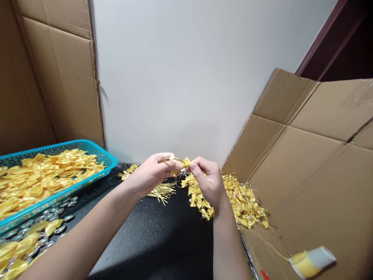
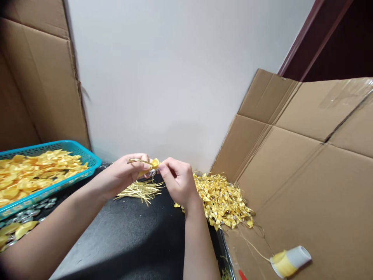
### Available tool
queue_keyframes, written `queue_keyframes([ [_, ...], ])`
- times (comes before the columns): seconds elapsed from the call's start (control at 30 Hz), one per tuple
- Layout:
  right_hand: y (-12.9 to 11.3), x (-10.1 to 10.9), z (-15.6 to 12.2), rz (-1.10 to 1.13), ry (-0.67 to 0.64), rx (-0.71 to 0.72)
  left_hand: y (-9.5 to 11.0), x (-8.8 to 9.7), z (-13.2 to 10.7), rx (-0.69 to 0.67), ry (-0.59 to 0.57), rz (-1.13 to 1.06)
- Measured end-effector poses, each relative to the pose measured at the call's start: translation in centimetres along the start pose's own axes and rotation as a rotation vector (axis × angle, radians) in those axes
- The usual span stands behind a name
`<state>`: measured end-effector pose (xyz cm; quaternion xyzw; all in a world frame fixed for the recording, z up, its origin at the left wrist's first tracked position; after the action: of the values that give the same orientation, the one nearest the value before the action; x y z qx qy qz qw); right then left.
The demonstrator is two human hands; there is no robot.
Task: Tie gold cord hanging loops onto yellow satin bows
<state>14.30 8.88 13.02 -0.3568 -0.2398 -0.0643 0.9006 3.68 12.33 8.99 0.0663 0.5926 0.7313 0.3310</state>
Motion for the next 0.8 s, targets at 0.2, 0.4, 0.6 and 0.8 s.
queue_keyframes([
  [0.2,0.7,-0.7,0.1,0.189,-0.059,-0.025,0.6,-0.3,-0.1,-0.034,0.002,0.008],
  [0.4,0.7,-0.5,0.1,0.060,-0.034,-0.099,0.3,1.0,0.1,-0.037,0.092,-0.026],
  [0.6,1.2,-0.3,0.3,0.039,-0.006,-0.066,-0.8,1.3,0.3,0.056,0.095,-0.133],
  [0.8,1.4,-0.6,0.4,0.104,-0.053,-0.038,-1.7,0.5,0.1,0.171,0.025,-0.266],
])
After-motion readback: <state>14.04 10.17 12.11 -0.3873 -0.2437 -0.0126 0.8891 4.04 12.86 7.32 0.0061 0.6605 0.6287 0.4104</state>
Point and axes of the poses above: each hand's wrist, its own z-axis towards the middle knuckle, its own x-axis out of the back of the hand, y = z × x, the point moved 10 cm from there along z, towards the middle knuckle, and after that the axes turned 6 degrees about -y, right-handed, at the moved point
